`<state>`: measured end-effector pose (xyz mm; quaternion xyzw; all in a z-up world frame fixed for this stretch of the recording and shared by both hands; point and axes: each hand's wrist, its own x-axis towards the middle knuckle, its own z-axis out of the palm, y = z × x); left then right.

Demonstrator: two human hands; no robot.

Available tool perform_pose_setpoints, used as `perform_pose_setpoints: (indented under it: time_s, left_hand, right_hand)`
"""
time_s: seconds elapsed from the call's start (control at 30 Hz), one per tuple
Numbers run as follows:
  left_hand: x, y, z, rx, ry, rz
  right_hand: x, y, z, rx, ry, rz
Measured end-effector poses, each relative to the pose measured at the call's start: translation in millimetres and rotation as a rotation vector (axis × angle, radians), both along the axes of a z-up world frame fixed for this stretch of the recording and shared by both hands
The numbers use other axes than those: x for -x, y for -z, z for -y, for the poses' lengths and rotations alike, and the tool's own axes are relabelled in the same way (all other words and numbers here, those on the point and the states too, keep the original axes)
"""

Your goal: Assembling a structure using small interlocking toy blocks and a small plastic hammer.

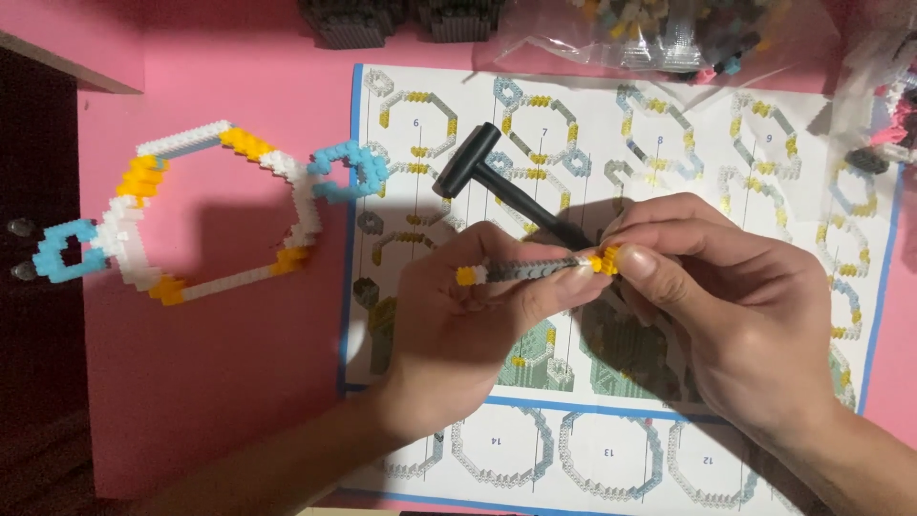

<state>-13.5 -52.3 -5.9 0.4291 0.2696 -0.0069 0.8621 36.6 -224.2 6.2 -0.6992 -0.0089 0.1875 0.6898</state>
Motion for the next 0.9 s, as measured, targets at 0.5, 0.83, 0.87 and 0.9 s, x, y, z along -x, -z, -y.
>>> perform_pose_setpoints:
  time_s: [0.5,0.83,0.87,0.9]
  left_hand:
    - [2.3,3.3,5.4,-0.012,-0.051,-0.001]
    - [2.3,3.8,7.7,-0.021,-0.077,-0.055]
    - [3.2,4.4,7.4,-0.02,-0.077,-0.056]
    - [4.1,5.0,7.0,-0.031,-0.071,-0.009]
  right_hand:
    - [-2.0,-3.5,-3.2,0.044,-0.037,0.036]
    - [-2.6,-4.9,-4.6,0.064,-0.065,0.04]
    - [-2.4,-5.5,-5.2,0.064,-0.065,0.039]
    - [-2.1,-6.0,-5.8,0.073,-0.073,0.058]
